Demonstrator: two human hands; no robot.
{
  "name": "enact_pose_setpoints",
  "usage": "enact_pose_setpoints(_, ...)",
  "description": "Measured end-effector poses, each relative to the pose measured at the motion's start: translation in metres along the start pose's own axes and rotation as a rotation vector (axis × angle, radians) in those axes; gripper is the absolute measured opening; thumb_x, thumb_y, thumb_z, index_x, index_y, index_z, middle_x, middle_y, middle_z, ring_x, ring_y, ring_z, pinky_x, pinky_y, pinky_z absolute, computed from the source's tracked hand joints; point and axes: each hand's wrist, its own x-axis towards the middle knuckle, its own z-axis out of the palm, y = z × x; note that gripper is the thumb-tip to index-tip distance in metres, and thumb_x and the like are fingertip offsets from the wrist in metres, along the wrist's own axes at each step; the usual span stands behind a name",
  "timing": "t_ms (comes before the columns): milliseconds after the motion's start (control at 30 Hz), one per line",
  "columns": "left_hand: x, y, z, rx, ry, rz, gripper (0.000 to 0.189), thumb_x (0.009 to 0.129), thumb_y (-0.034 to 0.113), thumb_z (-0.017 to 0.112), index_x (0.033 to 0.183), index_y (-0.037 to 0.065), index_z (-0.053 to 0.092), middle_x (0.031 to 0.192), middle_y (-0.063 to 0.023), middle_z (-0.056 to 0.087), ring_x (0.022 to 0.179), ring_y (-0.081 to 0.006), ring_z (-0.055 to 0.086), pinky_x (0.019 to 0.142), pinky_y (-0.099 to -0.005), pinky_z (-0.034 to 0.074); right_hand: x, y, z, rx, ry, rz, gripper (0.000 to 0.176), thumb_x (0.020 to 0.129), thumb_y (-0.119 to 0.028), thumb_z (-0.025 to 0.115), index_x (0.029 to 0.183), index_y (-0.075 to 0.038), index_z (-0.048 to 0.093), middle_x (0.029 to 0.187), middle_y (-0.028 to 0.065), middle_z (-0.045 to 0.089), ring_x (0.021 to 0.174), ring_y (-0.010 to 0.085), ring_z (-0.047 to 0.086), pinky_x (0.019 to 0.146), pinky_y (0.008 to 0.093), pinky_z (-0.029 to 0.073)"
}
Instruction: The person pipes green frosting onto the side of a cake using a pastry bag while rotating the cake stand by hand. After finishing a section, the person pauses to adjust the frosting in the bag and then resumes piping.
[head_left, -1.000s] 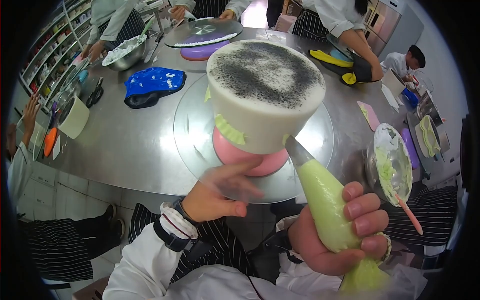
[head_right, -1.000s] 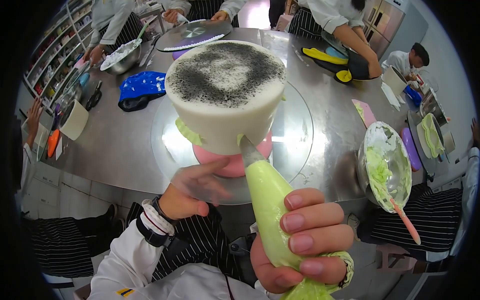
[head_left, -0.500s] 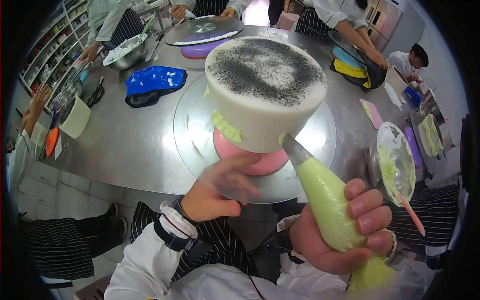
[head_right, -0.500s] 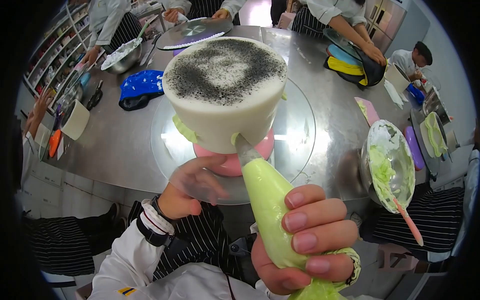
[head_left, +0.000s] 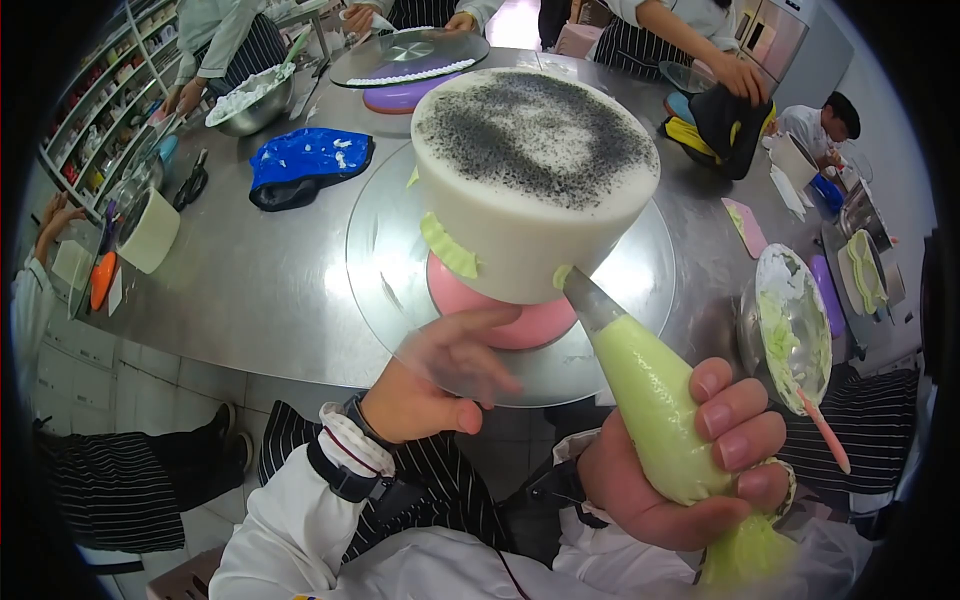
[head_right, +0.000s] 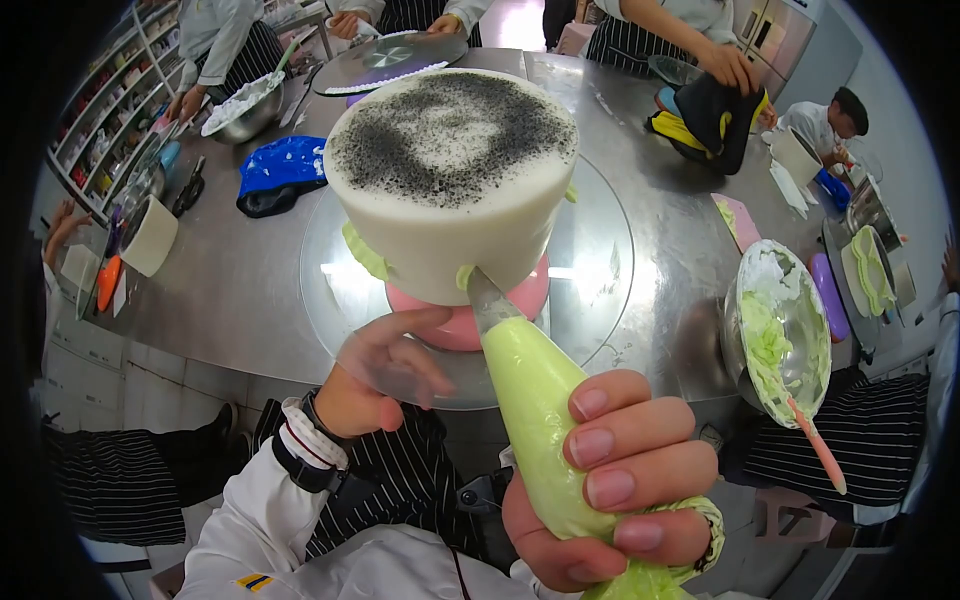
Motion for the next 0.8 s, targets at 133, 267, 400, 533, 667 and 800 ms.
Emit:
enact_pose_setpoints(133,-0.0004,0.0,0.0007,-0.003,0.023,0.0,0.097,0.062,0.045,0.081,0.136,0.003,0.035,0.09,-0.0059,0.067,0.073,-0.0117,0.058,0.069,-0.0247,0.046,0.0001,0.0002,-0.0005,0.002,-0.017,0.008,0.017,0.091,-0.03,0.049,0.093,-0.013,0.047,0.084,0.0011,0.043,0.081,0.0168,0.042,0.075,0.0348,0.037)
enact_pose_setpoints(267,-0.002,0.0026,0.0025,-0.021,0.044,-0.024,0.097,0.062,0.047,0.08,0.136,0.003,0.035,0.09,-0.006,0.067,0.073,-0.0115,0.058,0.069,-0.0244,0.046,0.0003,0.0002,-0.0015,0.008,-0.016,0.016,0.017,0.091,-0.03,0.049,0.093,-0.013,0.047,0.085,0.0013,0.044,0.08,0.017,0.042,0.075,0.0349,0.037)
enact_pose_setpoints(400,-0.0033,0.0035,0.0021,-0.031,0.059,-0.046,0.099,0.062,0.049,0.08,0.137,0.003,0.034,0.091,-0.0059,0.066,0.074,-0.0112,0.058,0.069,-0.024,0.046,0.0007,0.0014,-0.001,0.024,0.007,0.026,0.017,0.091,-0.029,0.049,0.092,-0.013,0.047,0.085,0.0014,0.044,0.08,0.0173,0.042,0.074,0.0349,0.037)
enact_pose_setpoints(533,-0.0016,-0.0028,0.0004,-0.052,0.042,0.022,0.1,0.061,0.048,0.082,0.137,0.003,0.033,0.089,-0.0047,0.065,0.076,-0.0108,0.058,0.069,-0.0238,0.046,0.0016,0.0013,-0.002,0.015,-0.002,0.032,0.016,0.091,-0.029,0.049,0.092,-0.013,0.047,0.085,0.0013,0.044,0.08,0.0173,0.042,0.074,0.035,0.037)
enact_pose_setpoints(667,-0.0007,0.0003,0.0004,0.011,0.047,0.01,0.1,0.06,0.047,0.082,0.136,0.003,0.034,0.088,-0.0038,0.063,0.076,-0.0107,0.057,0.069,-0.0237,0.045,0.0021,0.0007,-0.003,0.025,-0.012,0.045,0.017,0.091,-0.03,0.049,0.092,-0.013,0.047,0.085,0.0012,0.044,0.08,0.0173,0.042,0.073,0.035,0.037)
enact_pose_setpoints(800,-0.0008,0.0021,0.0017,0.004,0.062,-0.022,0.1,0.059,0.047,0.083,0.135,0.004,0.035,0.086,-0.0038,0.063,0.075,-0.0107,0.057,0.069,-0.0234,0.045,0.0018,0.0017,-0.0061,0.02,-0.018,0.038,0.018,0.091,-0.03,0.051,0.094,-0.013,0.045,0.088,0.0023,0.045,0.079,0.0177,0.046,0.072,0.0348,0.041)
